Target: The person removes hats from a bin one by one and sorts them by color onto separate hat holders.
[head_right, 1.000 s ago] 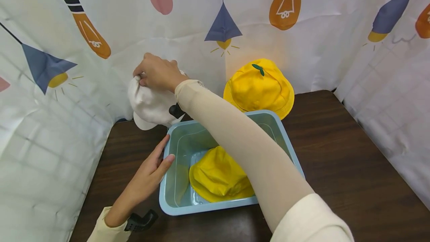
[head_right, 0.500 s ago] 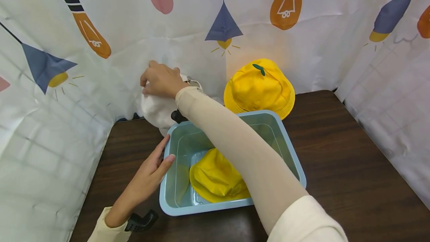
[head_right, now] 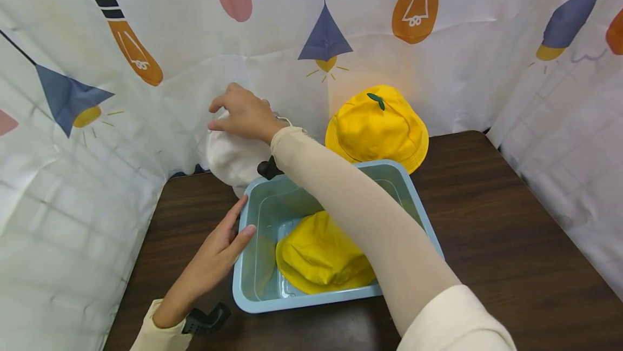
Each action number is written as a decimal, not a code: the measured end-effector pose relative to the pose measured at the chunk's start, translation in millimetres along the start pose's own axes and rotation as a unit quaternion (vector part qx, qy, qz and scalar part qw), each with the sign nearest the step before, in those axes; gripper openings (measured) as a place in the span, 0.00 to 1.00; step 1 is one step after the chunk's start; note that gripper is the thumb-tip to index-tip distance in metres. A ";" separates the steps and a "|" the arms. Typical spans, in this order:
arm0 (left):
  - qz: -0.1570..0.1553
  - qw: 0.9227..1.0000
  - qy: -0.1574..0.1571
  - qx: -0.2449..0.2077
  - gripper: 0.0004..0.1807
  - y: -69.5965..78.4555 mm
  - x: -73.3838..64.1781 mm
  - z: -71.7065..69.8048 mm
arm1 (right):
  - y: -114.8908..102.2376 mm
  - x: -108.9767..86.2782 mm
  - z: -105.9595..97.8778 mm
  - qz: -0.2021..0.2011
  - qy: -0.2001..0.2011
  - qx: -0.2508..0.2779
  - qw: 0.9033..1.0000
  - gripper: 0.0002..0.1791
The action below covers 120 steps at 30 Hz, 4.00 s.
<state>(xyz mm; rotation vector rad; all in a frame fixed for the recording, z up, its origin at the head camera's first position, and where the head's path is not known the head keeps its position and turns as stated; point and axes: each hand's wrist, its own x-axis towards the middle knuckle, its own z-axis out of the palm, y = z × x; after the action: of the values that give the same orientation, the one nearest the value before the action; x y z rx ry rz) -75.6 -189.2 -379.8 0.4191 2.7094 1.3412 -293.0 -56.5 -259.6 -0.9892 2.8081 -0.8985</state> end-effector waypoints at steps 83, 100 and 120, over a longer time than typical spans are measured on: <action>0.048 0.945 0.298 0.124 0.17 -53.9 147.0 -85.1 | 54.7 -67.3 13.2 -0.032 0.120 -0.008 0.992 0.10; 0.036 0.944 0.314 0.090 0.18 -54.2 142.8 -83.5 | 54.8 -69.0 15.1 -0.029 0.131 -0.001 0.991 0.10; 0.141 0.920 0.348 0.109 0.15 -1.6 87.1 -85.1 | 36.5 -128.3 -45.8 -0.123 0.044 -0.019 0.991 0.15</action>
<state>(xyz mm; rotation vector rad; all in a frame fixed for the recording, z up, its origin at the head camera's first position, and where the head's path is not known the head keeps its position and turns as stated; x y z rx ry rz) -176.4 -230.7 -325.6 0.4224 3.5239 1.4782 -221.0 64.8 -260.8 -1.3590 2.8273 -0.9347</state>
